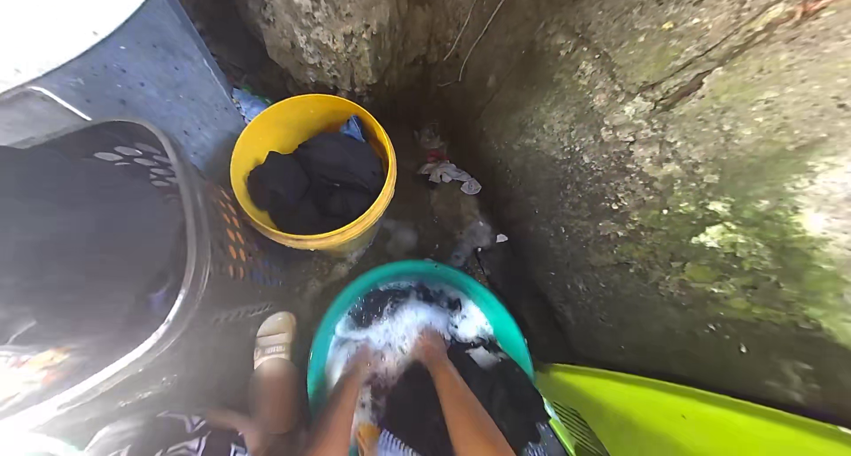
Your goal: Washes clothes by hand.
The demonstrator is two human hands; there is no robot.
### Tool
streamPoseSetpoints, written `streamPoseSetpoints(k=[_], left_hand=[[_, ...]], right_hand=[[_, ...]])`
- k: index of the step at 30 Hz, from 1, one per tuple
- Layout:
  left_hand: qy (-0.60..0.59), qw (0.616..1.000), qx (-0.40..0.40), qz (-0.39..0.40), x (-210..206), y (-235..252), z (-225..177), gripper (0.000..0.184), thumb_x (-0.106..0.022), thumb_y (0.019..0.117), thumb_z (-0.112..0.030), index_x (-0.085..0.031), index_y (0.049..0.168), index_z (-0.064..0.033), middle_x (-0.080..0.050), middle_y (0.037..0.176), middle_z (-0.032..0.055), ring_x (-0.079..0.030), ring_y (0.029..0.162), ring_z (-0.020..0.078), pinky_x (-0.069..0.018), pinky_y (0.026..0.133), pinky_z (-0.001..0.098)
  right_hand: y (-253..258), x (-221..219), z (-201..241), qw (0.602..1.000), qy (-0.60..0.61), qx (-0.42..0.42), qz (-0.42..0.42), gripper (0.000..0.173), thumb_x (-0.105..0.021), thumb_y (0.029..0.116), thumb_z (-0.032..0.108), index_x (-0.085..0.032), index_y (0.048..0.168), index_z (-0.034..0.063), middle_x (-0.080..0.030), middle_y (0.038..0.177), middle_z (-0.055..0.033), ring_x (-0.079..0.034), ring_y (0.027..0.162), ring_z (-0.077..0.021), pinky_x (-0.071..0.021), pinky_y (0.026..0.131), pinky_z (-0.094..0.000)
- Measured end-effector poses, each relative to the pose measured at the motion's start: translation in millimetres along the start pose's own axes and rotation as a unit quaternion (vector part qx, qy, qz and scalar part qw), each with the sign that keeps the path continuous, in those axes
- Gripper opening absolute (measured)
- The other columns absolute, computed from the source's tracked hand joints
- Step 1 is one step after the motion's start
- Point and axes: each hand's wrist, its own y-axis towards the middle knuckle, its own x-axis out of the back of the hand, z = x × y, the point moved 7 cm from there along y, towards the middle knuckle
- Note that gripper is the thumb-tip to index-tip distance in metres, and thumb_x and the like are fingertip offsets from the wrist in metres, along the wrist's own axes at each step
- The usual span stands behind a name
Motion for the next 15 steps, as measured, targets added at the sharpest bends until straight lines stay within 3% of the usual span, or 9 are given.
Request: streamPoseSetpoints(k=[2,5,8,10,13,15], left_hand=[[0.027,1.0,0.001,-0.004,16,-7,-1,0.07,-0.056,0.1054,-0.041,-0.037,0.155,0.0043,-0.039,0.16,0.0265,-0.036,0.15,0.0395,-0.0279,0.124,0.052],[-0.003,0.998,-0.03,-0.052,44,-21,-9,0.074,-0.071,0.097,-0.034,-0.036,0.158,-0.0105,-0.045,0.157,0.021,-0.045,0.144,0.038,-0.0368,0.118,0.0571],[0.013,0.99,-0.077,-0.121,73,-42,-30,0.086,-0.074,0.092,-0.02,-0.026,0.163,-0.0273,-0.039,0.16,0.0221,-0.046,0.142,0.0442,-0.0434,0.11,0.0644],[0.014,0.976,-0.148,-0.161,89,-57,-47,0.085,-0.072,0.0921,-0.013,-0.029,0.163,-0.0315,-0.037,0.16,0.0238,-0.044,0.142,0.0455,-0.0432,0.111,0.0619],[-0.041,0.953,-0.24,-0.177,114,-92,-72,0.056,-0.066,0.0962,-0.009,-0.053,0.15,-0.0126,-0.044,0.155,0.0256,-0.04,0.144,0.0454,-0.0341,0.119,0.0574],[-0.029,0.953,-0.257,-0.159,132,-115,-85,0.05,-0.068,0.0964,-0.01,-0.055,0.144,0.001,-0.052,0.148,0.0275,-0.045,0.141,0.0445,-0.0345,0.119,0.0561]], right_hand=[[-8,14,12,0.999,-0.032,0.019,0.003,0.059,-0.064,0.0982,0.023,-0.047,0.149,-0.0026,-0.044,0.155,-0.0255,-0.039,0.146,-0.0417,-0.0328,0.118,-0.0605],[-34,31,37,0.987,0.014,0.157,-0.041,0.036,-0.063,0.0995,0.021,-0.066,0.127,-0.003,-0.062,0.135,-0.0256,-0.055,0.132,-0.0407,-0.0401,0.113,-0.059],[-126,84,75,0.929,0.135,0.323,-0.121,0.019,-0.063,0.0948,0.006,-0.072,0.099,-0.0095,-0.071,0.101,-0.0237,-0.067,0.102,-0.0328,-0.0497,0.098,-0.0496],[-199,119,101,0.901,0.124,0.392,-0.138,0.016,-0.062,0.0938,0.001,-0.07,0.095,-0.0124,-0.071,0.095,-0.0227,-0.066,0.094,-0.0275,-0.0503,0.094,-0.0435],[-295,164,127,0.874,0.092,0.438,-0.188,0.016,-0.059,0.0942,0.001,-0.07,0.091,-0.01,-0.068,0.087,-0.015,-0.062,0.085,-0.0163,-0.0496,0.085,-0.0348],[-351,191,135,0.836,0.091,0.478,-0.252,0.014,-0.06,0.0914,0.0,-0.069,0.083,-0.0057,-0.066,0.079,-0.0078,-0.06,0.076,-0.0094,-0.05,0.076,-0.0296]])
